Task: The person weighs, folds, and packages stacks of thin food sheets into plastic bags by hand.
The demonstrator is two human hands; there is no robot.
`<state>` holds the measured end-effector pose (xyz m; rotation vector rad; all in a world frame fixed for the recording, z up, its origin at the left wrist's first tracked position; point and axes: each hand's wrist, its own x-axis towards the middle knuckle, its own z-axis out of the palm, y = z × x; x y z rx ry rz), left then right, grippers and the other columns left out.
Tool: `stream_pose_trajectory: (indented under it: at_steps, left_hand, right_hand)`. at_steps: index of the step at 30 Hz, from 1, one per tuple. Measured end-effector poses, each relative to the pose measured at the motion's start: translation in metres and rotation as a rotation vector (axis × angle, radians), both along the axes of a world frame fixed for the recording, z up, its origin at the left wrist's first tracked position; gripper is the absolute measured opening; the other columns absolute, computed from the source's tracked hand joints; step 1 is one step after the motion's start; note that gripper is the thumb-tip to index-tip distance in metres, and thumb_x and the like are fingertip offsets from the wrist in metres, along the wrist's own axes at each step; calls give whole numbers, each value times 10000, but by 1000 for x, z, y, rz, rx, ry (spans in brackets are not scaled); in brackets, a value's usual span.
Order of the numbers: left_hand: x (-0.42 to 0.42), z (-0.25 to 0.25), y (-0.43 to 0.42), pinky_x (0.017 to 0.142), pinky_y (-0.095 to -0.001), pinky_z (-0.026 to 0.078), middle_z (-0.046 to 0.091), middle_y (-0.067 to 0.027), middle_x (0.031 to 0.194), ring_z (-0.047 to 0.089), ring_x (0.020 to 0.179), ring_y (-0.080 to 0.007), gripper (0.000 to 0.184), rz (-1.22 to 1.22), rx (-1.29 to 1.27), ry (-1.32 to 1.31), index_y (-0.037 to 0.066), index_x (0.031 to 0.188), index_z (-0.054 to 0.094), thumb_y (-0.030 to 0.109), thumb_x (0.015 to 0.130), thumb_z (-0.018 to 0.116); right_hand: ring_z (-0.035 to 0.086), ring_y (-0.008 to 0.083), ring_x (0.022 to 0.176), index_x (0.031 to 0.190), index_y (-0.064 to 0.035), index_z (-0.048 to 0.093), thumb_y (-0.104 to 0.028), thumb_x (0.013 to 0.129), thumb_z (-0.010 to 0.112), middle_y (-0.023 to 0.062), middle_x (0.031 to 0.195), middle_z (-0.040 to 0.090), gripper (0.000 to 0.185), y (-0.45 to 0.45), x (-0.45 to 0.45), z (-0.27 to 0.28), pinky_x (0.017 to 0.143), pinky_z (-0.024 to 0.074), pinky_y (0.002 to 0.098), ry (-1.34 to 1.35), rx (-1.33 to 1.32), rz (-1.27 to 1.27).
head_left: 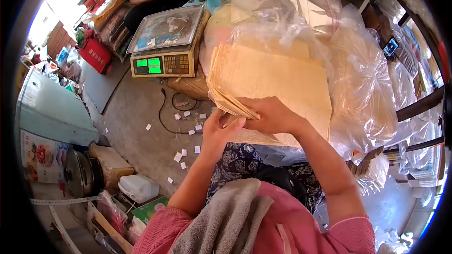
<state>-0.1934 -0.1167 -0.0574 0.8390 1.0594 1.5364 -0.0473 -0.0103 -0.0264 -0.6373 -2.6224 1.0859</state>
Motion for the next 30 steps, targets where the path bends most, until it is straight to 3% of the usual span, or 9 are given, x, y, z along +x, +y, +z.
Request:
stream_pose_trajectory:
  at_steps: [2,9,11,14,17,21,26,28,30]
  left_hand:
    - [0,3,0,856,-271,438,572,-99,1108,543,998,-136,376,-39,-39,-16,-40,1144,500,118,834,644]
    - [6,-2,3,828,-273,448,591,-104,1059,573,958,-152,406,42,19,-7,-65,1128,498,168,836,657]
    - [7,-6,4,827,-260,448,599,-89,1025,574,942,-143,366,72,37,0,-56,1124,500,113,832,644]
    - [2,-14,2,811,-266,462,603,-90,1007,586,921,-150,320,24,13,-35,-48,1104,510,55,819,615]
    - [1,-24,-4,751,-278,493,606,-96,996,606,881,-163,281,100,-53,-92,-45,1072,527,31,806,579]
    - [15,-17,-5,621,-289,503,615,-98,949,622,800,-183,242,357,-146,-196,-30,1050,545,32,816,550]
    - [3,-55,-11,566,-247,500,619,-61,914,614,749,-139,218,414,-150,-131,-18,1015,579,78,820,594]
    - [4,-61,-13,547,-241,487,620,-50,896,606,728,-123,208,445,-139,-122,-9,1005,587,86,819,598]
    - [8,-60,-14,525,-234,470,622,-41,878,597,707,-109,201,487,-147,-123,-1,994,593,94,817,602]
  right_hand:
    - [617,319,883,1227,-191,529,-391,745,679,153,990,636,543,4,3,0,779,478,345,36,-156,-27]
    - [586,256,1023,1248,-114,532,-499,680,710,145,1095,623,708,17,8,-7,866,438,315,-42,-302,-46]
    - [569,244,1058,1253,-92,525,-515,674,712,141,1120,615,740,16,9,-1,887,425,311,-50,-354,-30]
    - [594,241,983,1202,-81,564,-491,713,694,140,1062,634,650,14,13,5,851,441,314,-17,-396,-28]
    - [531,106,797,1045,1,605,-343,804,681,42,853,623,427,11,14,1,729,450,278,-2,-476,-102]
    - [525,110,738,965,21,612,-350,854,622,51,794,614,388,3,17,-3,673,452,280,57,-312,-207]
    - [510,112,667,855,7,628,-345,850,623,44,727,603,352,16,33,-5,606,445,291,136,1,-305]
    - [555,249,666,808,3,635,-404,857,562,188,707,591,416,28,53,39,646,444,380,-87,-60,-528]
    - [514,186,598,698,16,600,-414,845,579,121,614,562,455,52,81,50,569,426,360,251,44,-592]
